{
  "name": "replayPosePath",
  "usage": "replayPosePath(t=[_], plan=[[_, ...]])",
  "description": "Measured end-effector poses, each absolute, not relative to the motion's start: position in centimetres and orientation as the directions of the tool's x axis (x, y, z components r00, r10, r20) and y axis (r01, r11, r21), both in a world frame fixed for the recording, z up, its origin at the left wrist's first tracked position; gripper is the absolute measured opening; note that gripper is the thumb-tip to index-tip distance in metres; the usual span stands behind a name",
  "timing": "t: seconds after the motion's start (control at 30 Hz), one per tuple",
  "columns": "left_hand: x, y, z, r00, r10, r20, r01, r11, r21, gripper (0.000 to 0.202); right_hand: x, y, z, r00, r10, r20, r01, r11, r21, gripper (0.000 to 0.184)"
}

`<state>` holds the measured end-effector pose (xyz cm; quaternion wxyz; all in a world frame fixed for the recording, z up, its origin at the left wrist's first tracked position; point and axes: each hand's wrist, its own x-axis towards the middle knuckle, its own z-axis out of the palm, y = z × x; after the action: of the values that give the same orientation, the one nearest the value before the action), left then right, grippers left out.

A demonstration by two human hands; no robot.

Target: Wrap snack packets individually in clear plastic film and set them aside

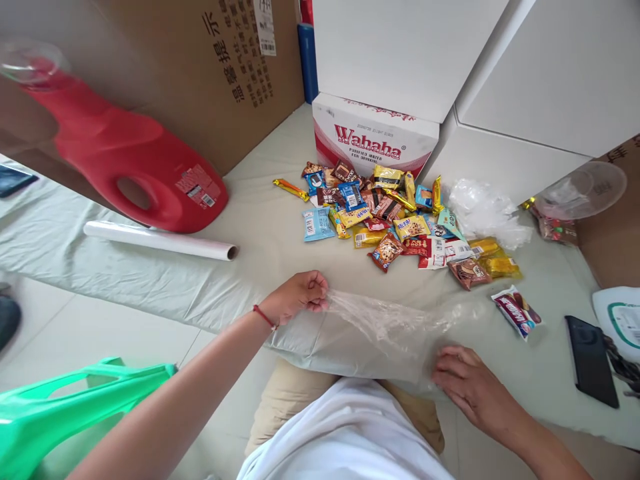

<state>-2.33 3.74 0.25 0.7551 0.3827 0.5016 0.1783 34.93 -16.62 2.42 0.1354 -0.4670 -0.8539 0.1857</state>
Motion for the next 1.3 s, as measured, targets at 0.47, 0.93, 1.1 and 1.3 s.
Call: replayPosePath(t=[0.47,0.93,1.1,1.3], plan=[[-1.7,0.7,0.1,0.377,0.763,-0.525,0.06,0.545,0.836,0.04,29.5,-10.3,5.3,-0.615,0.779,0.121,0.747,0.625,-0.225,0.02],[-2.1,-2.4,-0.2,0.342,0.82,-0.459,0.102,0.453,0.886,0.056,28.5,-6.0,6.1,-0.543,0.838,-0.048,0.727,0.441,-0.525,0.014],[-2.0,-3.3,-0.7,0.381,0.816,-0.435,0.207,0.383,0.9,0.044,29.8,-0.3,8.2,-0.526,0.829,-0.189,0.71,0.305,-0.635,0.014],[-1.5,-5.7,-1.7,0.303,0.842,-0.447,0.269,0.374,0.888,0.022,26.0,5.2,6.1,-0.311,0.911,-0.271,0.896,0.187,-0.402,0.017]])
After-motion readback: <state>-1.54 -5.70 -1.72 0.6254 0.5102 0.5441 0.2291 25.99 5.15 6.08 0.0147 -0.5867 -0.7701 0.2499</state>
